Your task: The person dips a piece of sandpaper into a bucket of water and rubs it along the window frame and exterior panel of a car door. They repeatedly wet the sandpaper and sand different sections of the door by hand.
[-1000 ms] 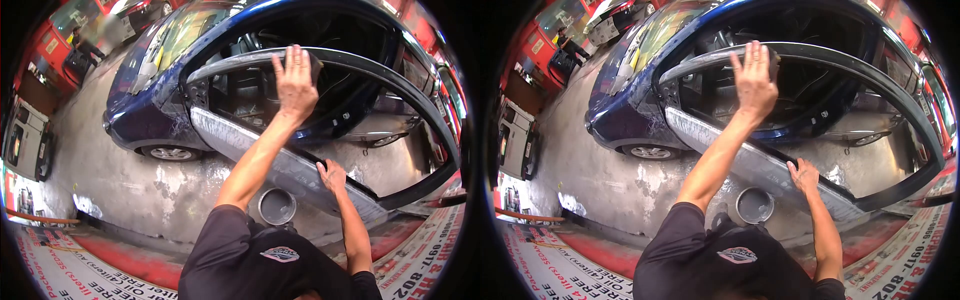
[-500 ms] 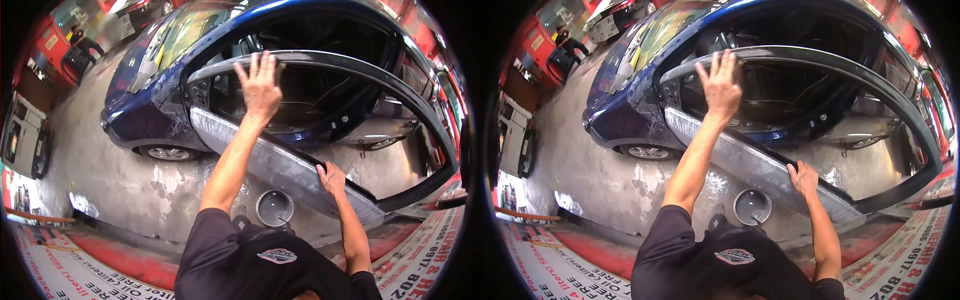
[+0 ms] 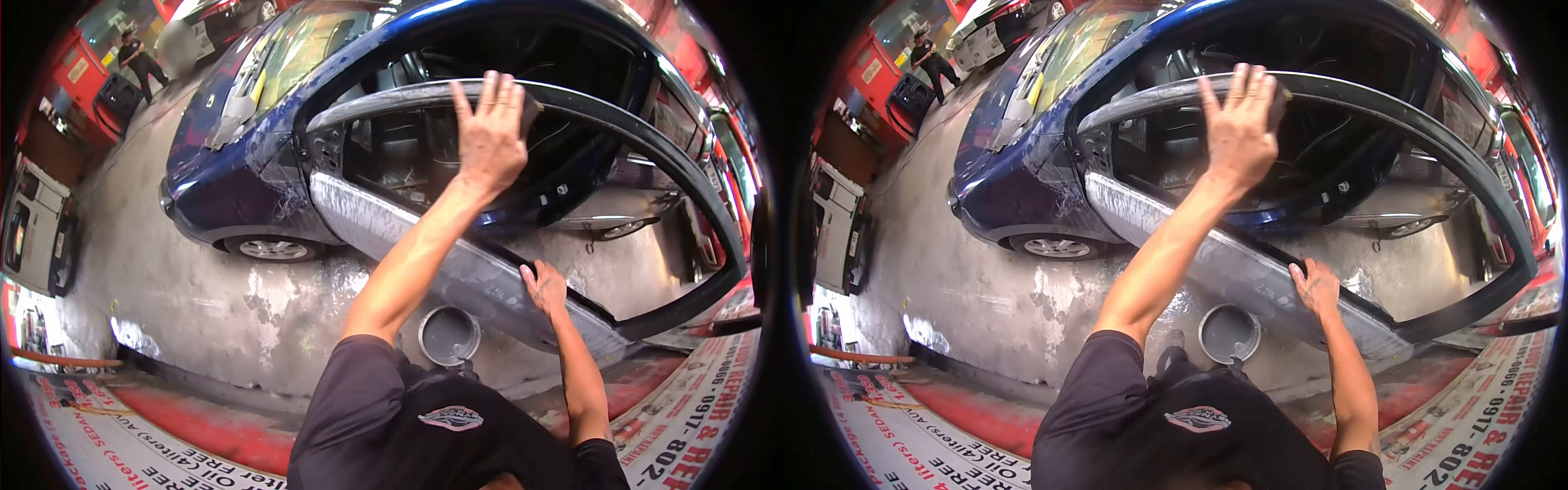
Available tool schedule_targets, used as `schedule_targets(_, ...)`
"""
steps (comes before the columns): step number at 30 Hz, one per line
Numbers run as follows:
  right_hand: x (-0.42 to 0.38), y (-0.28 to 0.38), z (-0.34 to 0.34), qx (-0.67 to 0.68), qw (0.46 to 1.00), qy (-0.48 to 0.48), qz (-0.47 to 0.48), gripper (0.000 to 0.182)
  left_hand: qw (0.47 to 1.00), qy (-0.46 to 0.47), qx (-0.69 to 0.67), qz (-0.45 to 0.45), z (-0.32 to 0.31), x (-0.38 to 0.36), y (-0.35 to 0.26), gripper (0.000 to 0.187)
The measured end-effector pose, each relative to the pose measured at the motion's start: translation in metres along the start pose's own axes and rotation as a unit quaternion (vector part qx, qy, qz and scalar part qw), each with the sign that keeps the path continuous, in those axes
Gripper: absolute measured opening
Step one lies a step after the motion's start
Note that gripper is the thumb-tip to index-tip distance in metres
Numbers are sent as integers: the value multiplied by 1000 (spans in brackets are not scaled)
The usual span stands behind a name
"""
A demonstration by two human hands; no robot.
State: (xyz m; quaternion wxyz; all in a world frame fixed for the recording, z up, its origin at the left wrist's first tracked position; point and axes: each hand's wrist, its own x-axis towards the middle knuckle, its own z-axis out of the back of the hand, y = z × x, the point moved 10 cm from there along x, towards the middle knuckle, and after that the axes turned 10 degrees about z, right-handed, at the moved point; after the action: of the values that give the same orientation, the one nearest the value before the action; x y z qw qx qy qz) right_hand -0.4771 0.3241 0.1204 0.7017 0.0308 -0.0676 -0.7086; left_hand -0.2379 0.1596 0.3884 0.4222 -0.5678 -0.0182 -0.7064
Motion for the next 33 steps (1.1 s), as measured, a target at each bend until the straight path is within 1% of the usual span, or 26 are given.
schedule_targets(1, -1, 0, -1, 4, 1000, -8, 5, 52, 1000, 3, -20, -12, 0, 0, -6, 59)
schedule_targets(3, -3, -3, -4, 9, 1000, -18, 10, 53, 1000, 8, 27, -11, 17, 0, 24, 53)
schedule_targets(5, -3, -5, -7, -1, 999, -28, 18, 53, 994, -22, 97, 55, 24, -9, 77, 44)
schedule_targets(7, 0, -3, -4, 3, 1000, -19, 4, 54, 995, -25, 68, 68, 24, -6, 63, 46)
schedule_targets(8, -2, -2, -4, -2, 1000, -1, 0, 55, 997, -15, 50, 58, 19, -2, 47, 50)
schedule_targets(9, -3, -2, -6, -5, 1000, 1, 3, 55, 998, 1, 51, 29, 9, 1, 26, 55)
schedule_targets(11, -2, -4, -8, 0, 1000, -9, 6, 55, 1000, 6, 4, 10, 1, 3, 9, 59)
schedule_targets(13, -3, -4, -10, -2, 1000, 0, 7, 55, 999, 21, 49, -2, 16, 4, 34, 60)
schedule_targets(14, -1, -5, -10, -1, 1000, 2, 4, 55, 997, 2, 75, 28, 22, 1, 61, 61)
schedule_targets(15, -1, -7, -9, 1, 1000, -3, -1, 55, 993, -15, 99, 57, 30, 0, 75, 62)
schedule_targets(16, -2, -8, -11, -4, 1000, 1, -4, 56, 994, -12, 81, 76, 29, -4, 78, 57)
schedule_targets(17, -2, -7, -13, -10, 1000, 7, -6, 56, 994, -12, 78, 72, 17, -2, 71, 57)
schedule_targets(19, -7, -6, -11, -3, 1000, 13, -6, 56, 998, 7, 48, 42, 4, 4, 23, 55)
schedule_targets(21, 0, -3, -8, 4, 1000, 10, -1, 57, 1000, -3, -21, 12, -3, 8, -4, 63)
schedule_targets(23, -3, -3, -6, 14, 1000, 2, 1, 57, 999, 18, 26, -7, 10, 6, 18, 62)
schedule_targets(24, 0, -5, -5, 16, 1000, -5, -2, 57, 999, 11, 36, 22, 20, 5, 39, 61)
schedule_targets(25, 0, -5, -8, 12, 1000, -4, 0, 58, 995, 12, 82, 56, 24, 3, 69, 57)
schedule_targets(27, -1, -7, -7, 11, 1000, -7, -8, 58, 991, -18, 97, 92, 24, -4, 92, 53)
schedule_targets(28, -1, -4, -6, 2, 1000, -5, -6, 58, 991, -32, 87, 93, 20, -2, 77, 53)
schedule_targets(29, -3, -1, -6, -10, 1000, 1, -1, 58, 992, -14, 89, 91, 10, 1, 62, 58)
schedule_targets(31, 1, -2, -6, -6, 1000, -1, 4, 58, 999, 11, 44, 18, -6, 6, 0, 65)
schedule_targets(33, -2, -3, -8, -4, 1000, -7, 6, 58, 1000, 8, 11, -6, -13, 7, -6, 69)
